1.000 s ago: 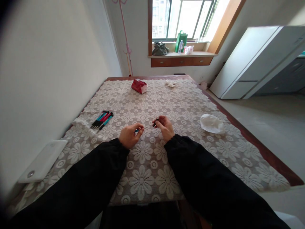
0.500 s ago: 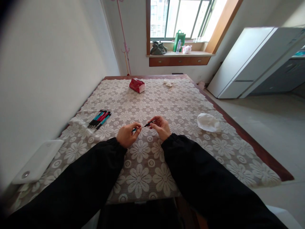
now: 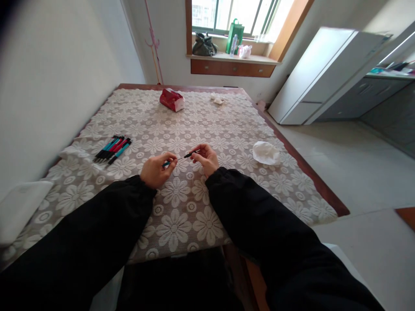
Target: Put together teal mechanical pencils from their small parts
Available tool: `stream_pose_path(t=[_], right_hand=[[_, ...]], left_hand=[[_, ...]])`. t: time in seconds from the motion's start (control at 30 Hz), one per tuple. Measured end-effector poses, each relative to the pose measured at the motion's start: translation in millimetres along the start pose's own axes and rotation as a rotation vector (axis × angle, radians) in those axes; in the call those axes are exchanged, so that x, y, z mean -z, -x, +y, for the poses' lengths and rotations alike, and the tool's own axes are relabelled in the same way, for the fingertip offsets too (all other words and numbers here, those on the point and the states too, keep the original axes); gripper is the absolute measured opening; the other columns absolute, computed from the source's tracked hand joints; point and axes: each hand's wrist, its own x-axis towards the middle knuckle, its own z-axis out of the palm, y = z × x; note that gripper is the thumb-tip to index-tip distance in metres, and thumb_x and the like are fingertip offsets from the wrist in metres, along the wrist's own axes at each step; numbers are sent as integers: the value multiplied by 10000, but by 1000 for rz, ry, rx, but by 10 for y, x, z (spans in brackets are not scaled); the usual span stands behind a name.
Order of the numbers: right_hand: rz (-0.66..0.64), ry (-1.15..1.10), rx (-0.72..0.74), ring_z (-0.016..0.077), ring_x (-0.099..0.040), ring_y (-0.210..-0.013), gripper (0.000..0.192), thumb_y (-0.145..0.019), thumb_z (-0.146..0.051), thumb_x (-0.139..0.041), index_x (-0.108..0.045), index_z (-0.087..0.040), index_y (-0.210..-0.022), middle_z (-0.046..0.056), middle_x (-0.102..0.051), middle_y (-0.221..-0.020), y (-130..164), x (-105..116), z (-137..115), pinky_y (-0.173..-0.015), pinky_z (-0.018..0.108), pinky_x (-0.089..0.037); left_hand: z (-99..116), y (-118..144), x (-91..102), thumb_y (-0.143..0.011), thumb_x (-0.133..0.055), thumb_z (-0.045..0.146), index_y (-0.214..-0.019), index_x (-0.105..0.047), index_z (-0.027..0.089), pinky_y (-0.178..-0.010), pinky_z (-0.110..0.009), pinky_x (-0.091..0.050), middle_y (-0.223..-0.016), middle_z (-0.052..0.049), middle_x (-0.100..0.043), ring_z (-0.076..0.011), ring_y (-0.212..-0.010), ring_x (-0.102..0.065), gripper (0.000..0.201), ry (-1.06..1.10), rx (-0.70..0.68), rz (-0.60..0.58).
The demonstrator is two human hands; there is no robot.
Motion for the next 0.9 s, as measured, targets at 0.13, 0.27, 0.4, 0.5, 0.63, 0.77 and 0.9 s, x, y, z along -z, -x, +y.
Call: stream_pose_path(t=[0.13, 0.27, 0.4, 0.5, 0.63, 0.77, 0.9], right_hand=[[-20, 0, -6, 114, -628, -674, 304, -695, -295, -775, -551, -216, -885, -7, -701, -854, 1, 8, 6, -588, 241, -496], [9, -41, -10, 101, -616, -657, 290, -712, -293, -762, -539, -222, -884, -23, -684, -843, -3, 6, 9, -569, 227, -487], [-53, -5, -22, 103, -618, -661, 310, -714, -306, -774, -543, -218, -900, -9, -701, -881, 6, -3, 18, -576, 234, -494], [-75, 13, -15, 103, -619, -666, 296, -728, -310, -771, -547, -216, -898, -8, -703, -882, 11, 3, 20, -571, 227, -491], [-124, 25, -24, 93, -608, -629, 297, -717, -315, -785, -560, -214, -881, -29, -689, -828, -10, 36, 14, -554, 216, -491], [-186, -8, -69, 81, -598, -574, 306, -715, -332, -793, -561, -200, -865, -49, -654, -726, -52, 83, 1, -540, 204, -486], [-309, 21, -138, 93, -603, -560, 324, -730, -355, -778, -540, -199, -885, -29, -682, -719, -64, 148, -29, -520, 209, -483]], left_hand=[[-16, -2, -11, -924, -536, 367, -980, -679, 261, -577, -264, -405, -874, -4, -745, -162, -642, -633, 186, -7, -10, 7], [-12, -4, -5, -922, -537, 357, -981, -680, 264, -583, -263, -409, -875, 2, -743, -160, -644, -634, 181, -9, -4, 0], [-2, -2, 1, -924, -542, 367, -984, -680, 265, -572, -264, -396, -880, 5, -746, -161, -640, -634, 182, -18, -7, -8], [3, 0, 3, -924, -549, 369, -984, -685, 268, -563, -261, -386, -877, 8, -747, -160, -635, -633, 180, -18, 8, -4], [11, 2, 11, -918, -555, 362, -986, -681, 271, -569, -260, -382, -888, 18, -748, -158, -631, -629, 169, -26, 17, -22], [27, 3, 26, -931, -530, 366, -1007, -676, 262, -593, -259, -390, -919, 6, -752, -166, -672, -642, 194, -43, 14, -48], [35, 2, 36, -933, -511, 373, -1018, -668, 263, -604, -268, -390, -949, 2, -750, -173, -692, -648, 210, -63, 6, -87]])
